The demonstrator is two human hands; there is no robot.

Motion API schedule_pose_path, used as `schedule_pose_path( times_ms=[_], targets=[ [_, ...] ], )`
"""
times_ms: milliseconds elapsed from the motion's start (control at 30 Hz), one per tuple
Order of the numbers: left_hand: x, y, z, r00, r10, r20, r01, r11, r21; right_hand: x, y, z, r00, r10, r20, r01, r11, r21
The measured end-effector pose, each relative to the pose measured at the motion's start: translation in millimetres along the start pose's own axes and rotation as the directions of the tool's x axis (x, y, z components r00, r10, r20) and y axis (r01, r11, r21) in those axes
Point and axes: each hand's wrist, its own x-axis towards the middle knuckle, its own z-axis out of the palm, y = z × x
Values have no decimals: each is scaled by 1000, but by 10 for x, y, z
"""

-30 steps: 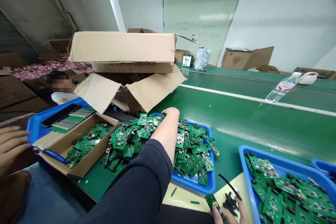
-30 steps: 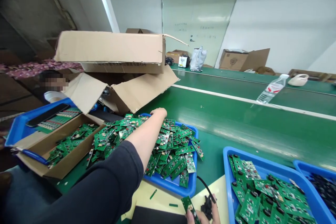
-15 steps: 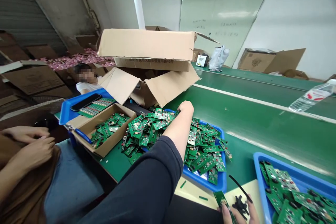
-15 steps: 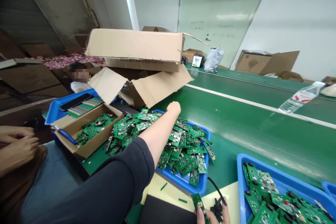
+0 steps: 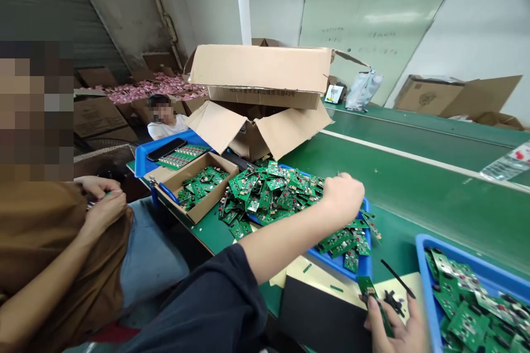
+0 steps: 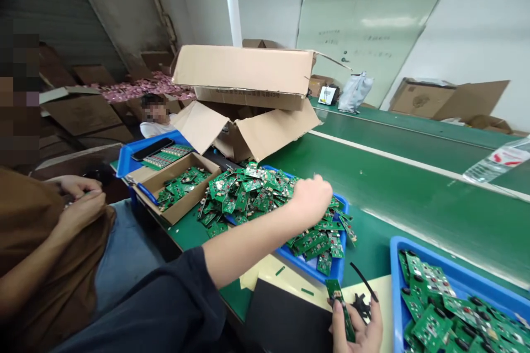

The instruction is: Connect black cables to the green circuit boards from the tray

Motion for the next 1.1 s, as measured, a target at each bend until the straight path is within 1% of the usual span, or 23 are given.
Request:
schedule_pose_path(
  times_ms=[67, 100, 167, 200, 267, 300, 333, 367, 400, 433, 467, 533, 600, 633, 700, 767, 800, 833, 867, 900, 1033, 1100],
  targets=[
    [-311, 33, 169, 997, 79, 17, -80, 997, 23, 14, 57, -2, 1000, -18, 16, 18, 1000, 3],
    [-429, 21, 248, 995, 100, 26, -101, 994, 37, 23, 87, -1, 999, -32, 12, 32, 999, -3],
    [-584, -49, 364, 992, 117, 40, -119, 991, 64, 49, 123, 3, 998, -69, -5, 69, 997, -28],
    [-628, -99, 393, 992, 125, 36, -127, 989, 71, 67, 120, 3, 996, -91, -9, 90, 995, -41],
    [-679, -210, 388, 983, 183, 16, -184, 981, 58, 114, 49, 3, 992, -129, 8, 130, 989, -67],
    [-695, -265, 360, 975, 224, 1, -224, 974, 43, 145, -20, 5, 988, -154, 18, 155, 984, -84],
    [-711, -316, 321, 964, 265, -35, -265, 964, 15, 183, -106, 14, 983, -181, 36, 184, 977, -105],
    [-728, -360, 279, 949, 291, -122, -302, 950, -82, 229, -202, 31, 976, -214, 41, 218, 967, -131],
    [-750, -395, 239, 940, 282, -193, -320, 924, -209, 285, -301, 59, 967, -249, 55, 254, 954, -160],
    [-776, -420, 209, 933, 275, -230, -344, 868, -359, 349, -394, 98, 958, -277, 71, 285, 942, -179],
    [-807, -432, 191, 931, 287, -225, -363, 785, -502, 420, -475, 147, 952, -295, 83, 306, 934, -184],
    [-875, -416, 201, 919, 365, -149, -356, 601, -716, 562, -584, 269, 942, -317, 113, 332, 930, -160],
    [-925, -356, 264, 881, 470, -51, -274, 420, -865, 673, -632, 391, 933, -328, 148, 343, 934, -95],
    [-931, -314, 307, 868, 496, -27, -219, 333, -917, 709, -644, 439, 933, -331, 138, 337, 941, -22],
    [-899, -225, 396, 868, 495, -31, -119, 147, -982, 741, -664, 492, 942, -307, 135, 278, 940, 200],
    [-816, -143, 473, 875, 479, -64, -57, -30, -998, 742, -689, 483, 947, -245, 210, 139, 898, 418],
    [-768, -111, 505, 870, 487, -78, -36, -95, -995, 741, -701, 460, 941, -212, 266, 59, 871, 487],
    [-723, -86, 535, 860, 502, -90, -23, -138, -990, 740, -713, 432, 931, -183, 315, -12, 849, 529],
    [-685, -70, 564, 847, 523, -95, -12, -161, -987, 743, -720, 402, 925, -159, 346, -64, 830, 554],
    [-657, -63, 594, 833, 545, -91, 0, -164, -986, 748, -722, 374, 923, -142, 357, -96, 816, 570],
    [-644, -101, 712, 790, 612, -20, 85, -141, -986, 759, -678, 326, 922, -105, 374, -141, 807, 574],
    [-667, -135, 755, 778, 628, -8, 97, -133, -986, 745, -646, 334, 920, -112, 375, -138, 802, 581]
  ],
)
